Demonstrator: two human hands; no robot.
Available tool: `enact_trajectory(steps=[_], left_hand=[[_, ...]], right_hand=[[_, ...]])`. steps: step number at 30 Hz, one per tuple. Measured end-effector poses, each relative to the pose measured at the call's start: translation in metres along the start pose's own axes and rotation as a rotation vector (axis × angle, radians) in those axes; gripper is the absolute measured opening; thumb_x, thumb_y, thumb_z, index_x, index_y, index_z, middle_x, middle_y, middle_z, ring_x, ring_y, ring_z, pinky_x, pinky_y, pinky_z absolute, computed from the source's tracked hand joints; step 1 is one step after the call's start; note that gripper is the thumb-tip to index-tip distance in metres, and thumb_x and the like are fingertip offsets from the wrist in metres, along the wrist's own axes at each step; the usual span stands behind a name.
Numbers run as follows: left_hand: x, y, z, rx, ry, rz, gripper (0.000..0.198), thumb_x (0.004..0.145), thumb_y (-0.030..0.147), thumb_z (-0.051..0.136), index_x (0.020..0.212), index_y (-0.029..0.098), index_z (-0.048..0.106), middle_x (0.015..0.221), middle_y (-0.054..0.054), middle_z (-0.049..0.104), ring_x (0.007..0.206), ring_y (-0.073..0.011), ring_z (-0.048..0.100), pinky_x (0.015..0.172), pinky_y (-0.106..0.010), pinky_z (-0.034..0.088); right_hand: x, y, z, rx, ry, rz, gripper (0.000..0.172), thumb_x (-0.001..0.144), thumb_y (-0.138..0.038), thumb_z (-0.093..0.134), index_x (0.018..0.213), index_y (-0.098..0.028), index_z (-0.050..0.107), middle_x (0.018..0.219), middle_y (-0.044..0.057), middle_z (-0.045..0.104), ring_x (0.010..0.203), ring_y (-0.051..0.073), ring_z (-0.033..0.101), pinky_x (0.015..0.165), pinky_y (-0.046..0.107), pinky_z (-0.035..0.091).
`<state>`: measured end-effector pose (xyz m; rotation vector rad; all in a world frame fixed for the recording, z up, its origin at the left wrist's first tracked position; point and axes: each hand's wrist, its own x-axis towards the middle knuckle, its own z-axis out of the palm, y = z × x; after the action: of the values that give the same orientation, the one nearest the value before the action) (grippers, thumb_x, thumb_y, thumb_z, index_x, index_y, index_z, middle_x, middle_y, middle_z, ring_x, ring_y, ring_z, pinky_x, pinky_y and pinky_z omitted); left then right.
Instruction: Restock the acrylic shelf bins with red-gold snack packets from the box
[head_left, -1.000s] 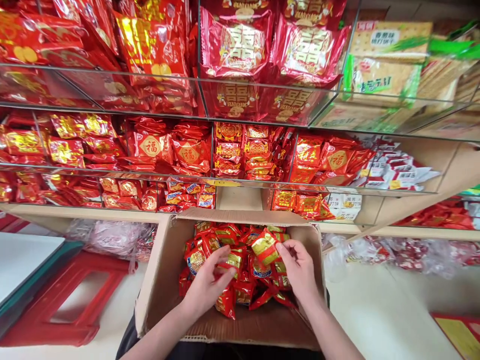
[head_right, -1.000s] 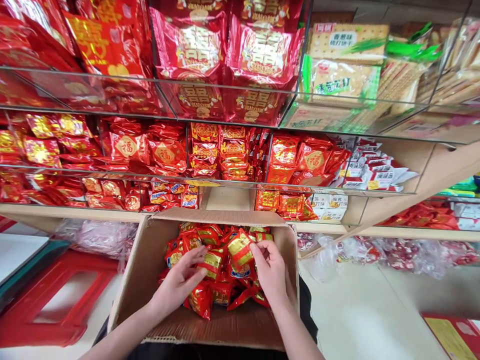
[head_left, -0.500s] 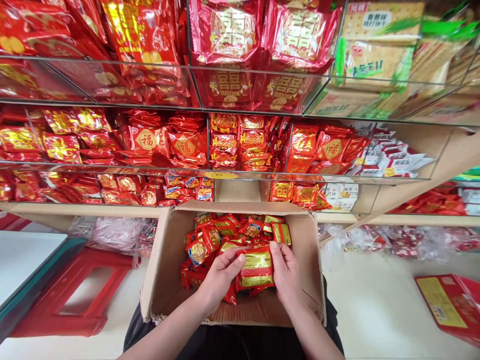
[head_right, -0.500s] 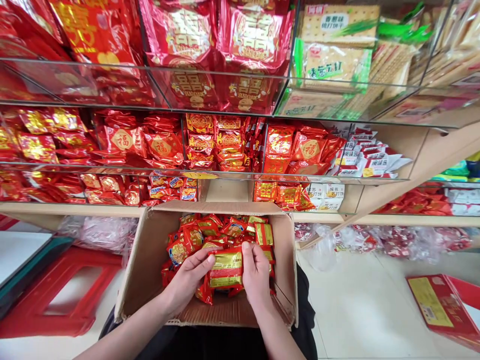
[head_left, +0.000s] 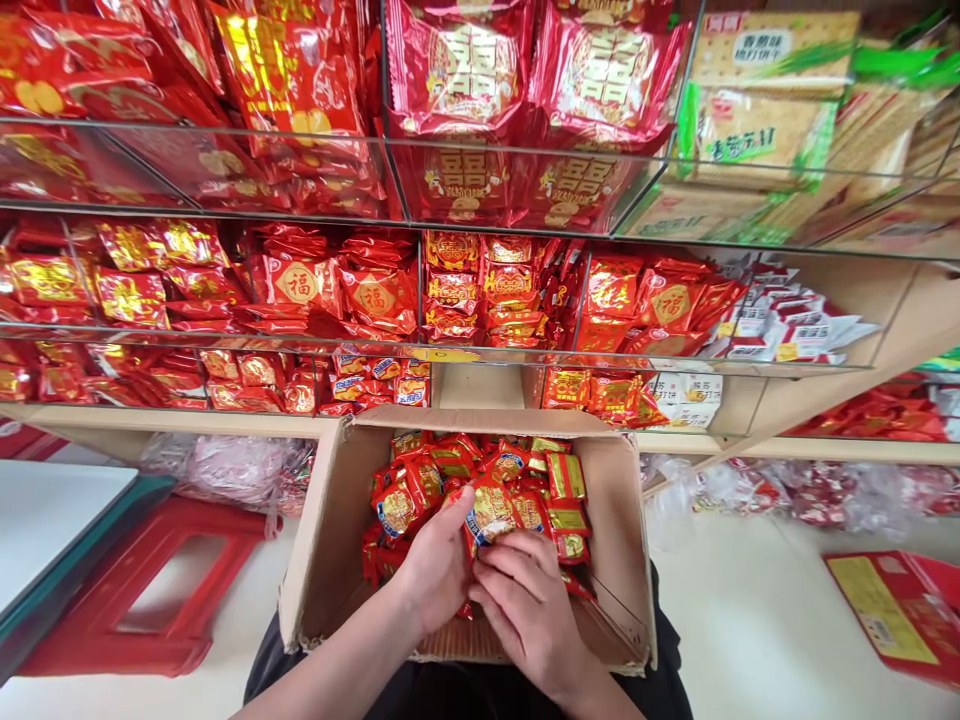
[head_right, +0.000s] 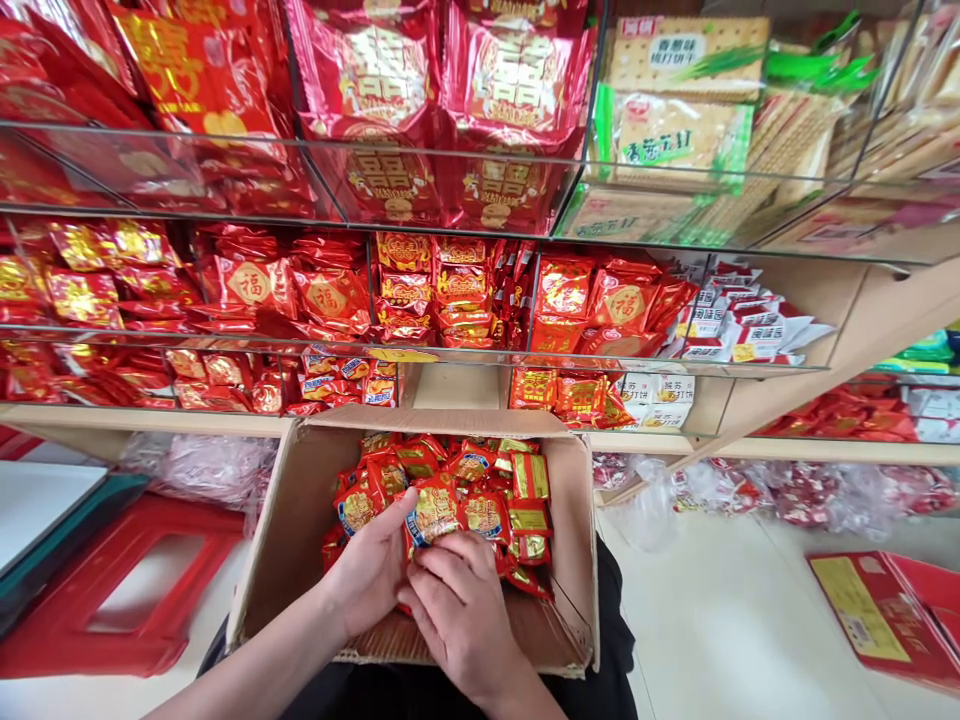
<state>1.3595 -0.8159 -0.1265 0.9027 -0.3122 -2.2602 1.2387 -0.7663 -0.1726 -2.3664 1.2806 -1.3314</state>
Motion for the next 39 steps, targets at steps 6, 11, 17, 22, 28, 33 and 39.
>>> enact_trajectory(steps=[6, 11, 17, 22, 28, 33, 39], left_hand=[[-0.002, -0.001, -0.005, -0.082, -0.081, 0.075, 0.033, 0.081, 0.033, 0.044, 0.108, 0.015, 0.052, 0.101, -0.007, 0.063, 0.093, -0.0186, 0.057, 0.085, -0.031, 0.04], [0.0, -0.006, -0.014, -0.038, -0.007, 0.165, 0.021, 0.078, 0.024, 0.052, 0.097, 0.016, 0.056, 0.097, -0.007, 0.064, 0.093, -0.0182, 0.057, 0.084, -0.031, 0.042], [0.008, -0.022, -0.041, 0.051, 0.197, 0.139, 0.022, 0.067, 0.02, 0.065, 0.087, 0.017, 0.055, 0.085, -0.006, 0.066, 0.081, -0.0188, 0.061, 0.073, -0.03, 0.046], [0.0, -0.014, -0.054, 0.511, 0.264, 0.232, 0.034, 0.068, 0.031, 0.062, 0.099, 0.02, 0.054, 0.096, -0.007, 0.063, 0.084, -0.0199, 0.06, 0.071, -0.032, 0.048], [-0.009, 0.101, -0.059, 1.824, 0.433, 1.135, 0.029, 0.076, 0.029, 0.048, 0.103, 0.024, 0.056, 0.118, -0.004, 0.051, 0.112, -0.0201, 0.041, 0.098, -0.038, 0.028], [0.017, 0.169, -0.068, 2.059, 0.623, 0.739, 0.037, 0.081, 0.038, 0.031, 0.087, 0.018, 0.061, 0.092, -0.007, 0.063, 0.088, -0.0187, 0.054, 0.082, -0.03, 0.038], [0.024, 0.171, -0.073, 1.978, 0.617, 0.536, 0.033, 0.078, 0.039, 0.032, 0.081, 0.025, 0.062, 0.078, 0.001, 0.064, 0.071, -0.0145, 0.057, 0.062, -0.022, 0.038]], right_hand=[[-0.012, 0.005, 0.008, 0.285, 0.273, 0.625, 0.032, 0.076, -0.023, 0.052, 0.108, -0.021, 0.049, 0.11, 0.008, 0.052, 0.102, 0.022, 0.048, 0.084, 0.039, 0.042], [-0.012, 0.011, 0.014, 0.804, 0.161, 1.091, 0.038, 0.071, -0.036, 0.057, 0.103, -0.017, 0.052, 0.092, 0.006, 0.062, 0.079, 0.019, 0.059, 0.067, 0.029, 0.049], [-0.012, 0.003, 0.022, 0.971, 0.311, 1.17, 0.042, 0.059, -0.038, 0.067, 0.094, -0.018, 0.054, 0.089, 0.006, 0.065, 0.082, 0.021, 0.06, 0.072, 0.03, 0.048], [-0.024, 0.006, 0.03, 0.893, 0.258, 1.166, 0.038, 0.059, -0.04, 0.066, 0.086, -0.018, 0.052, 0.079, 0.004, 0.066, 0.073, 0.02, 0.061, 0.067, 0.029, 0.049], [-0.004, 0.047, -0.021, 0.264, 0.189, 0.806, 0.031, 0.069, -0.033, 0.06, 0.095, -0.019, 0.052, 0.092, 0.005, 0.063, 0.081, 0.02, 0.059, 0.072, 0.03, 0.048], [0.074, 0.085, -0.051, -0.166, 0.171, 0.203, 0.029, 0.076, -0.022, 0.051, 0.105, -0.024, 0.052, 0.106, 0.004, 0.058, 0.098, 0.019, 0.052, 0.089, 0.035, 0.038], [0.147, 0.129, -0.022, -0.155, -0.336, 0.433, 0.027, 0.075, -0.023, 0.051, 0.101, -0.022, 0.057, 0.099, 0.003, 0.063, 0.088, 0.02, 0.058, 0.081, 0.034, 0.042]])
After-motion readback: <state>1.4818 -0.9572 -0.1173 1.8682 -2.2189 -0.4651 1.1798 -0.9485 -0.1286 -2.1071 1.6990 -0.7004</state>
